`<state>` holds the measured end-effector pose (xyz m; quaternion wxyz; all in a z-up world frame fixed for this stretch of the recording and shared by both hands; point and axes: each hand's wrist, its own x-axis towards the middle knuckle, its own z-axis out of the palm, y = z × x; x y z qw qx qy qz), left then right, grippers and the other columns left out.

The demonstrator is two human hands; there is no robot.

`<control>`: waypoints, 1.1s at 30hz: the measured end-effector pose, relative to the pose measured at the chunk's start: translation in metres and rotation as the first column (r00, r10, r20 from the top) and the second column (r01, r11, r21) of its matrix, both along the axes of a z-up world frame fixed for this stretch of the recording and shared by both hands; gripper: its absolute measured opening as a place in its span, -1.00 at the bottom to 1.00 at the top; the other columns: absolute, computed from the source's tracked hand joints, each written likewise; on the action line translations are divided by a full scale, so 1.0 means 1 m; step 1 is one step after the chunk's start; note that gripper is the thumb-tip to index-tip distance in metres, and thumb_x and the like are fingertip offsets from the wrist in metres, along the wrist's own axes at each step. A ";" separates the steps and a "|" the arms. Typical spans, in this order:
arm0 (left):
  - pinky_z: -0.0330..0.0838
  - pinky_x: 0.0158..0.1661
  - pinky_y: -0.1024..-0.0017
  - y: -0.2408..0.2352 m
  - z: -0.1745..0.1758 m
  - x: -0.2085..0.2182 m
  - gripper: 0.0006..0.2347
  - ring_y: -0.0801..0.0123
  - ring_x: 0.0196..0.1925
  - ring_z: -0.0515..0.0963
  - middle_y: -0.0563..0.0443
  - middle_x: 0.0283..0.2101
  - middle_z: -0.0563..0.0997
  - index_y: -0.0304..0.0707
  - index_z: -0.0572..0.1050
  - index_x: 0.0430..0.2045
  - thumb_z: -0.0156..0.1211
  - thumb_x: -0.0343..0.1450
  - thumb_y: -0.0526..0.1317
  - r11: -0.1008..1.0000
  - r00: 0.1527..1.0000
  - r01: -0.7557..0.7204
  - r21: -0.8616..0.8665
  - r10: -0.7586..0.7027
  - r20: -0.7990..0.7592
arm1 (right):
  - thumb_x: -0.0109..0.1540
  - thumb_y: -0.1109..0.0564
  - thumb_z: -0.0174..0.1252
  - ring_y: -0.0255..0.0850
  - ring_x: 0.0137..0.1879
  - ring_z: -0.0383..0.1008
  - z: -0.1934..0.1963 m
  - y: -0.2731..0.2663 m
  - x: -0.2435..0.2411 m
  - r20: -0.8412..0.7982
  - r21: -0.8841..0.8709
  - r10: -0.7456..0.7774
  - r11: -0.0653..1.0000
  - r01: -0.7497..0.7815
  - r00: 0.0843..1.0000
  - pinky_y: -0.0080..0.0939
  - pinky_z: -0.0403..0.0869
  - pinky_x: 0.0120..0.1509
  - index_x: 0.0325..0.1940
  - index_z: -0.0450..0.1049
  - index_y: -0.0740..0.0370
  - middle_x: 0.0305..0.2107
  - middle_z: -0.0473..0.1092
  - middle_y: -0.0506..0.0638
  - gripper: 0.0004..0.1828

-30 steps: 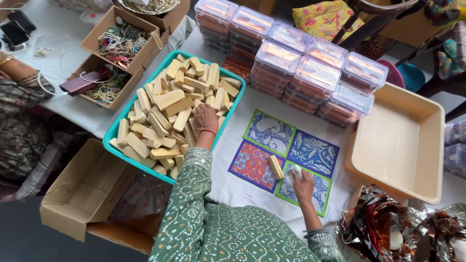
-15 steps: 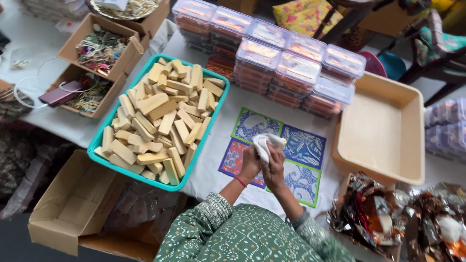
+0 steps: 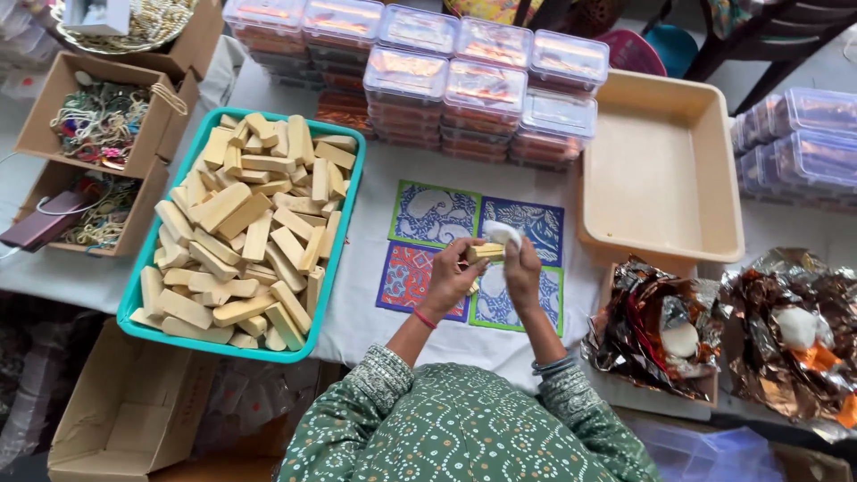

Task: The person wipes a wooden block with a white cloth, then wraps it in a sheet of copper foil. They repeat this process for a second block, folding the foil around each item and placing the wrapped blocks on the table.

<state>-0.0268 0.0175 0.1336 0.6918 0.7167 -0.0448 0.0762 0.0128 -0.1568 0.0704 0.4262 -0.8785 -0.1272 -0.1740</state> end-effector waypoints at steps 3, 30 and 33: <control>0.63 -0.12 0.40 -0.001 0.000 0.011 -0.56 0.52 -0.08 0.58 0.10 -0.06 0.55 -0.14 0.33 0.24 0.25 0.44 -0.22 0.956 0.988 0.080 -0.282 -0.114 -0.106 | 0.42 0.02 0.03 -0.24 -0.14 0.41 -0.004 -0.007 -0.008 -0.448 0.565 0.180 0.816 0.121 0.876 -0.22 0.39 -0.08 0.17 0.51 0.25 -0.22 0.48 0.01 -0.66; 0.61 -0.20 0.43 -0.003 -0.048 0.004 -0.57 0.37 -0.23 0.71 -0.03 -0.22 0.68 -0.35 0.45 -0.13 0.49 0.25 -0.13 0.983 0.992 -0.011 0.181 0.034 -0.124 | 0.45 0.03 0.10 -0.40 -0.18 0.44 0.029 0.016 0.020 -0.383 0.671 0.466 0.734 -0.106 0.798 -0.34 0.43 -0.11 0.13 0.56 0.35 -0.24 0.51 -0.10 -0.66; 0.57 -0.16 0.40 0.004 -0.012 0.001 -0.56 0.30 -0.16 0.69 -0.02 -0.18 0.71 -0.29 0.45 -0.07 0.50 0.25 -0.17 0.872 0.976 -0.018 0.490 0.122 -0.181 | 0.25 0.13 0.24 -0.44 -0.08 0.53 0.037 0.018 -0.008 -0.369 0.513 0.427 0.834 -0.202 0.826 -0.38 0.53 0.01 0.11 0.43 0.28 -0.19 0.52 -0.13 -0.63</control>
